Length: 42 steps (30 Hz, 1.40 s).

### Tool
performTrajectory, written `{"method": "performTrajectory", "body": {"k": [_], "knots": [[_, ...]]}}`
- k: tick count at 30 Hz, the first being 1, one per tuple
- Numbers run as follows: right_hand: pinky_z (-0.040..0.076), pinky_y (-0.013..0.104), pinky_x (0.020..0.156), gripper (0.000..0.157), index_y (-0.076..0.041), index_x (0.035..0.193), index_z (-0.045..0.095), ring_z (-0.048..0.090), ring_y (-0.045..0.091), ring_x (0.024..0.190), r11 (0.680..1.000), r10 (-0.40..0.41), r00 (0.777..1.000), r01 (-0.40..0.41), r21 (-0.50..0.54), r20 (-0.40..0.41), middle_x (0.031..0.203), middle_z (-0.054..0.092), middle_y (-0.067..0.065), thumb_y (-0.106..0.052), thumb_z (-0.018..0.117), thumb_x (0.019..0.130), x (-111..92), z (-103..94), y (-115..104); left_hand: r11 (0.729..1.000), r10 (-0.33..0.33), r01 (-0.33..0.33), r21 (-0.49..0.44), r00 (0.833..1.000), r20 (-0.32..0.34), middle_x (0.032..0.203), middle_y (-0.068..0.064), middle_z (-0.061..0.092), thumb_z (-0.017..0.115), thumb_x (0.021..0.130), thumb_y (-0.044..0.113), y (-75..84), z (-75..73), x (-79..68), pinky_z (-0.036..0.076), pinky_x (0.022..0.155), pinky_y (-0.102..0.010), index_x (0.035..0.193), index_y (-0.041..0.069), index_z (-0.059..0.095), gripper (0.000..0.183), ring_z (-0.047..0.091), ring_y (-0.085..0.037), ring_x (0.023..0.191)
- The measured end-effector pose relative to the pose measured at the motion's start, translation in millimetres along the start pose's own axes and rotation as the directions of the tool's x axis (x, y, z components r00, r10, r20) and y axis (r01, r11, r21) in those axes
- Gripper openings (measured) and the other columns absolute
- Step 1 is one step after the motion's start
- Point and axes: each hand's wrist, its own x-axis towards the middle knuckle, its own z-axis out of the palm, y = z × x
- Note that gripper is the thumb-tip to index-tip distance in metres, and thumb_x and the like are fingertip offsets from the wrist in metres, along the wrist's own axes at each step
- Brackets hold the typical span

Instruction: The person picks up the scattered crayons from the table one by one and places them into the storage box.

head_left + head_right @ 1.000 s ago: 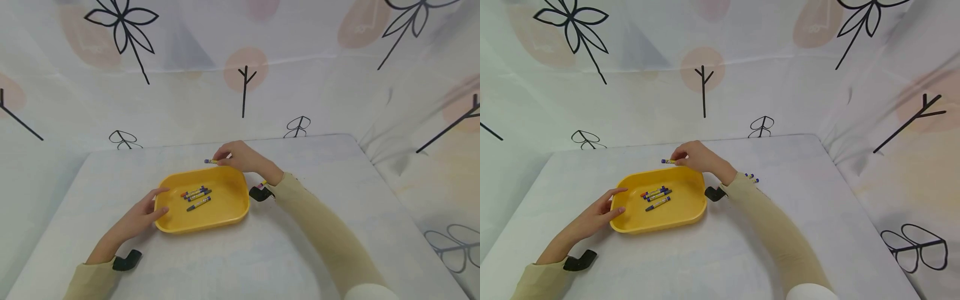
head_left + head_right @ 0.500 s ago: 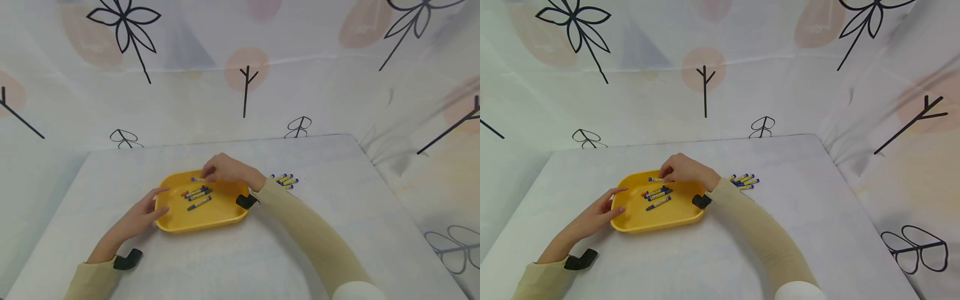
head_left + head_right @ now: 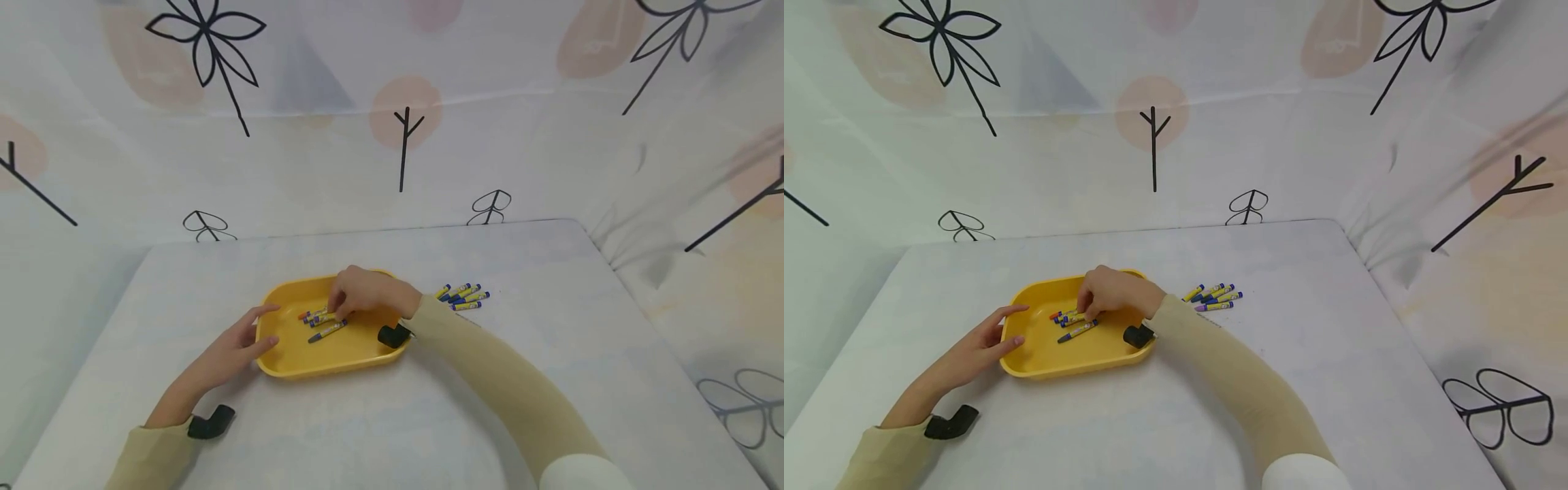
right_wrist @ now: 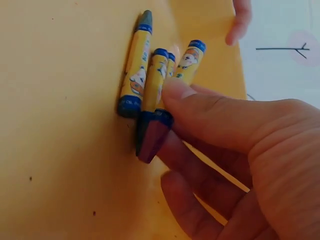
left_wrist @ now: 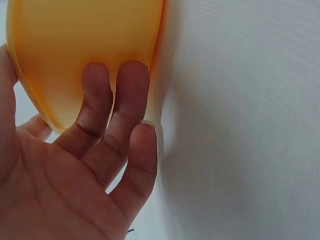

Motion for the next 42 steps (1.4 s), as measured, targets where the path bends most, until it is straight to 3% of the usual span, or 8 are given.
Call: {"method": "performTrajectory", "body": {"k": [11, 18, 24, 31, 36, 42], "knots": [[0.047, 0.019, 0.075, 0.01, -0.015, 0.095, 0.079, 0.06, 0.005, 0.08, 1.0, -0.011, 1.0, 0.01, -0.006, -0.029, 0.086, 0.069, -0.011, -0.017, 0.081, 0.085, 4.3, 7.5, 4.9, 1.0, 0.008, -0.008, 0.002, 1.0, 0.003, 0.127, -0.017, 0.056, 0.062, 0.098, 0.041, 3.9, 0.6, 1.6, 0.047, 0.074, -0.037, 0.152, 0.023, 0.032, 0.064, 0.057, -0.024, 0.091], [0.049, 0.019, 0.076, 0.014, -0.013, 0.1, 0.078, 0.062, 0.004, 0.084, 0.994, 0.009, 0.997, -0.001, 0.107, -0.071, 0.091, 0.07, -0.011, -0.016, 0.079, 0.087, 2.6, 3.9, 4.9, 1.0, 0.015, -0.015, -0.007, 1.0, 0.001, 0.133, -0.019, 0.054, 0.061, 0.099, 0.041, 1.0, -0.4, 2.0, 0.049, 0.079, -0.038, 0.152, 0.023, 0.032, 0.063, 0.059, -0.025, 0.094], [0.05, 0.021, 0.083, 0.021, -0.007, 0.108, 0.077, 0.065, 0.005, 0.09, 0.974, -0.026, 0.987, 0.06, 0.217, -0.159, 0.096, 0.072, -0.009, -0.015, 0.078, 0.088, -10.1, -15.0, 0.8, 1.0, 0.012, -0.012, -0.007, 1.0, 0.001, 0.135, -0.022, 0.054, 0.061, 0.099, 0.04, 1.2, -0.9, 0.0, 0.05, 0.084, -0.042, 0.152, 0.022, 0.032, 0.064, 0.061, -0.025, 0.098], [0.05, 0.024, 0.088, 0.025, -0.005, 0.111, 0.075, 0.066, 0.008, 0.094, 0.962, -0.032, 0.966, 0.1, 0.255, -0.256, 0.102, 0.073, -0.006, -0.018, 0.076, 0.089, -44.0, -36.8, 8.0, 1.0, 0.005, -0.005, 0.007, 1.0, -0.012, 0.134, -0.021, 0.053, 0.062, 0.098, 0.042, 0.3, -0.4, -1.3, 0.049, 0.078, -0.037, 0.152, 0.022, 0.032, 0.065, 0.059, -0.023, 0.093], [0.052, 0.03, 0.089, 0.023, -0.008, 0.111, 0.075, 0.066, 0.012, 0.098, 0.96, 0.065, 0.947, 0.027, 0.278, -0.315, 0.106, 0.072, -0.004, -0.018, 0.076, 0.09, -83.4, -47.3, 24.4, 1.0, 0.004, -0.004, -0.008, 1.0, -0.01, 0.137, -0.022, 0.051, 0.062, 0.099, 0.04, 1.1, 1.2, -2.2, 0.05, 0.082, -0.04, 0.152, 0.022, 0.032, 0.064, 0.06, -0.025, 0.097], [0.053, 0.036, 0.086, 0.021, -0.01, 0.111, 0.075, 0.064, 0.017, 0.096, 0.96, 0.219, 0.891, -0.125, 0.249, -0.397, 0.107, 0.071, -0.003, -0.019, 0.074, 0.092, -135.7, -44.9, 69.2, 1.0, 0.002, -0.002, 0.001, 1.0, -0.013, 0.144, -0.023, 0.046, 0.061, 0.098, 0.042, 3.8, 2.1, -2.5, 0.051, 0.086, -0.047, 0.151, 0.023, 0.033, 0.063, 0.06, -0.029, 0.104]]}}
